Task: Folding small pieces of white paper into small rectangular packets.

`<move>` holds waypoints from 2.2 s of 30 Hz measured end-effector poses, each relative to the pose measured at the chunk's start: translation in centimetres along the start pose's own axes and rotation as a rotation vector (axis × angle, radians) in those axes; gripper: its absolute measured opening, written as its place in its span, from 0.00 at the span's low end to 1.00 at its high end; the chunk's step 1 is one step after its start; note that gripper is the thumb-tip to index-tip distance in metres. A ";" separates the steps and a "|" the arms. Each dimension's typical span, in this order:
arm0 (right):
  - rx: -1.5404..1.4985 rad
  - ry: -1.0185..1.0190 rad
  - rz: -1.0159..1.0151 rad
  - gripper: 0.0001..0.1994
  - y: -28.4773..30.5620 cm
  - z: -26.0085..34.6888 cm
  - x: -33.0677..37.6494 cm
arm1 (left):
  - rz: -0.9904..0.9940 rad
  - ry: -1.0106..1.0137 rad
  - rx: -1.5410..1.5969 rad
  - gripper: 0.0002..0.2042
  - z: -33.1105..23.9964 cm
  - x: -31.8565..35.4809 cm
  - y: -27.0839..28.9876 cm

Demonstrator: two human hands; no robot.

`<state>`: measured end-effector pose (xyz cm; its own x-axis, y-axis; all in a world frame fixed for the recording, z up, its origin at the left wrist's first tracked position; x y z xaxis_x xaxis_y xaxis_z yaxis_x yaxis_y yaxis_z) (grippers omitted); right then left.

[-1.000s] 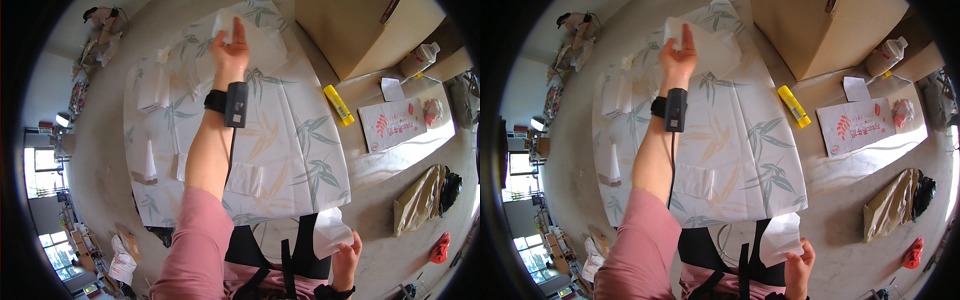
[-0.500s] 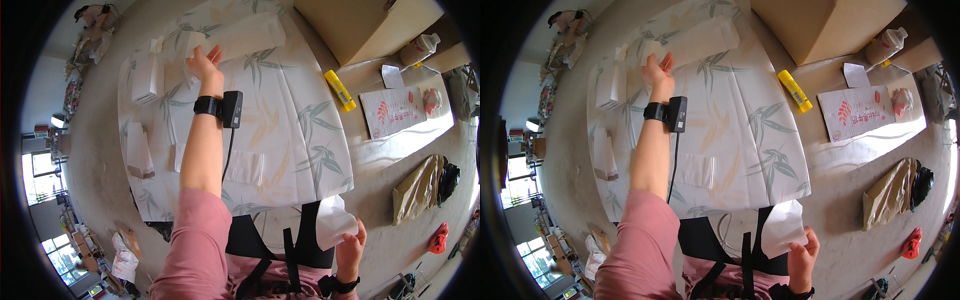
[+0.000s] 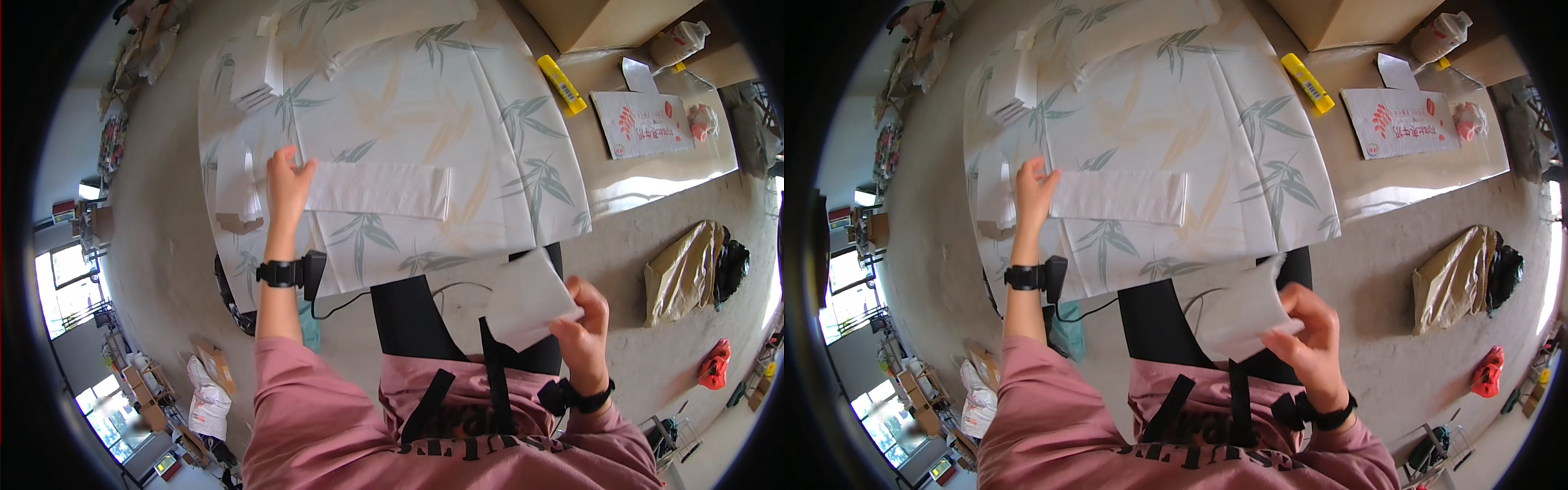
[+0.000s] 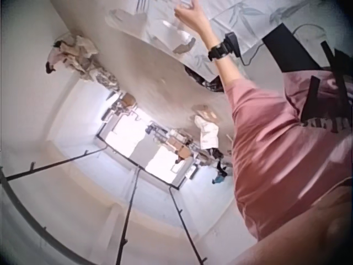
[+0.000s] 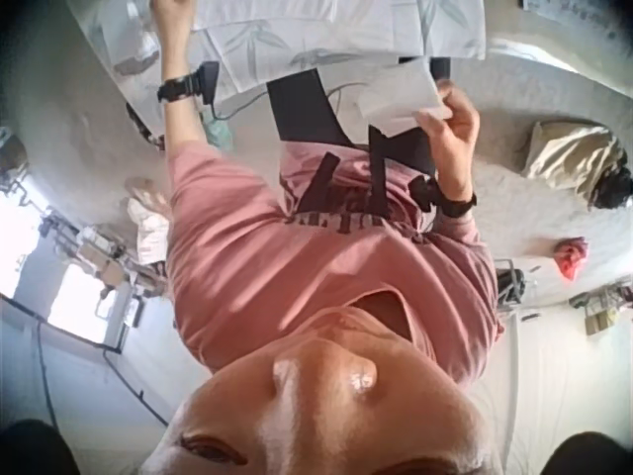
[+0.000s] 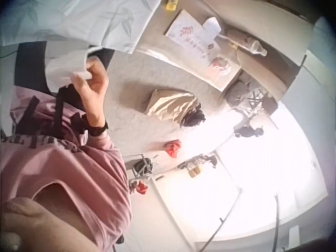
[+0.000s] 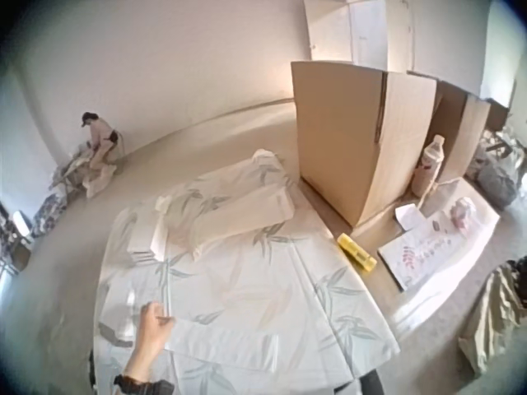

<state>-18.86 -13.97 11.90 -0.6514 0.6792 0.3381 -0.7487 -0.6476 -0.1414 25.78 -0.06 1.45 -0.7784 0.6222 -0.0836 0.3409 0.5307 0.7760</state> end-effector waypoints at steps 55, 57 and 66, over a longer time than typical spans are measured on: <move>0.763 0.061 0.036 0.14 -8.3 -6.3 -19.0 | -0.235 0.138 0.083 0.17 0.1 8.9 2.0; 0.731 0.036 0.024 0.15 -7.8 -6.4 -18.9 | -0.139 0.186 0.148 0.21 -1.7 6.9 1.2; 0.631 0.082 -0.040 0.23 -7.6 -6.3 -17.5 | 0.214 0.272 0.121 0.21 -0.1 1.9 -3.9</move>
<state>-2.55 -18.71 1.17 -0.6507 0.7150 0.2556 -0.5726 -0.6831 0.4534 22.90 -0.97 -1.71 -0.7889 0.5592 0.2548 0.5585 0.4797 0.6767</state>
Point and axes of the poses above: each hand's wrist, its own x-axis away from the middle knuckle, its own y-axis out of the back of the hand, z = x × y, the point moved 7 cm from there along -x, towards the middle knuckle, and after that the axes turned 4 degrees about x, right-handed, at the moved point
